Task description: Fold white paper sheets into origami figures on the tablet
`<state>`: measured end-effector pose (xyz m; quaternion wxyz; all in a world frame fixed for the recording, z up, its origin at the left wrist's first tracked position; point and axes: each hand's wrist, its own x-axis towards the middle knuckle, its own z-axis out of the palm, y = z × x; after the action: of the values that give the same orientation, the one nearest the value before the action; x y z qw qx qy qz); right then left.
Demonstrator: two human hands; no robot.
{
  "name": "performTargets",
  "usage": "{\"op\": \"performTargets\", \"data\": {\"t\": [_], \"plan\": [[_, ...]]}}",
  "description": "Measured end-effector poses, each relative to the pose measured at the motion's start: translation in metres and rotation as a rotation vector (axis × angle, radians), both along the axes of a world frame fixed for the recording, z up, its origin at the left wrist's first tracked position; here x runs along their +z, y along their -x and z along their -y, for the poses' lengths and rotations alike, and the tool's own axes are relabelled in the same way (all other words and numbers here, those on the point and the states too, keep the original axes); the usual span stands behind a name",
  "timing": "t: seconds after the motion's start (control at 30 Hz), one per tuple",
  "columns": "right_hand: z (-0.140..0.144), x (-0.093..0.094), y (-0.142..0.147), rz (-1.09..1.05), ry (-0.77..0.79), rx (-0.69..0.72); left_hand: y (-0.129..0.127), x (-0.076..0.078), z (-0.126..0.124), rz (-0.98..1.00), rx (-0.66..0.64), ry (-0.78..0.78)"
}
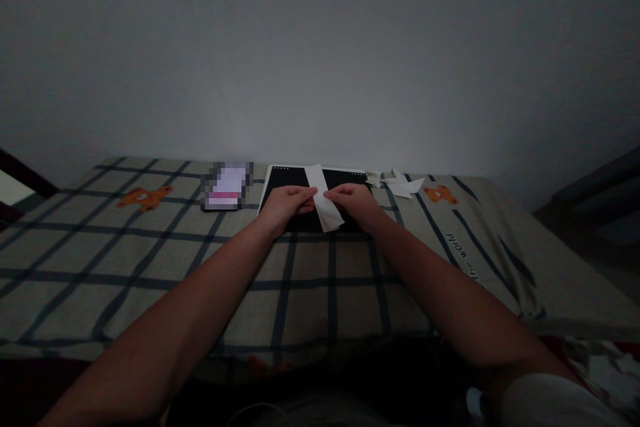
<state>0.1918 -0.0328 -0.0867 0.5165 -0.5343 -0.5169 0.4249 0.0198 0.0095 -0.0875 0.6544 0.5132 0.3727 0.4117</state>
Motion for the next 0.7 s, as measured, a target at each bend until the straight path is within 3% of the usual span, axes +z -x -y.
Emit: {"op": "performTargets", "data": {"t": [0.13, 0.4, 0.7], "plan": [[-0.0008, 0.0009, 0.0002, 0.001, -0.001, -0.026, -0.0004, -0.0006, 0.0004, -0.041, -0.002, -0.003], [-0.0011, -0.0013, -0.0009, -0.108, 0.098, 0.097, -0.0013, 0.0013, 0.0, -0.01, 0.062, -0.015], [0.0003, -0.0019, -0.0018, 0.087, 0.013, 0.039, -0.0006, 0.0038, 0.0027, -0.004, 0.055, 0.029]]}}
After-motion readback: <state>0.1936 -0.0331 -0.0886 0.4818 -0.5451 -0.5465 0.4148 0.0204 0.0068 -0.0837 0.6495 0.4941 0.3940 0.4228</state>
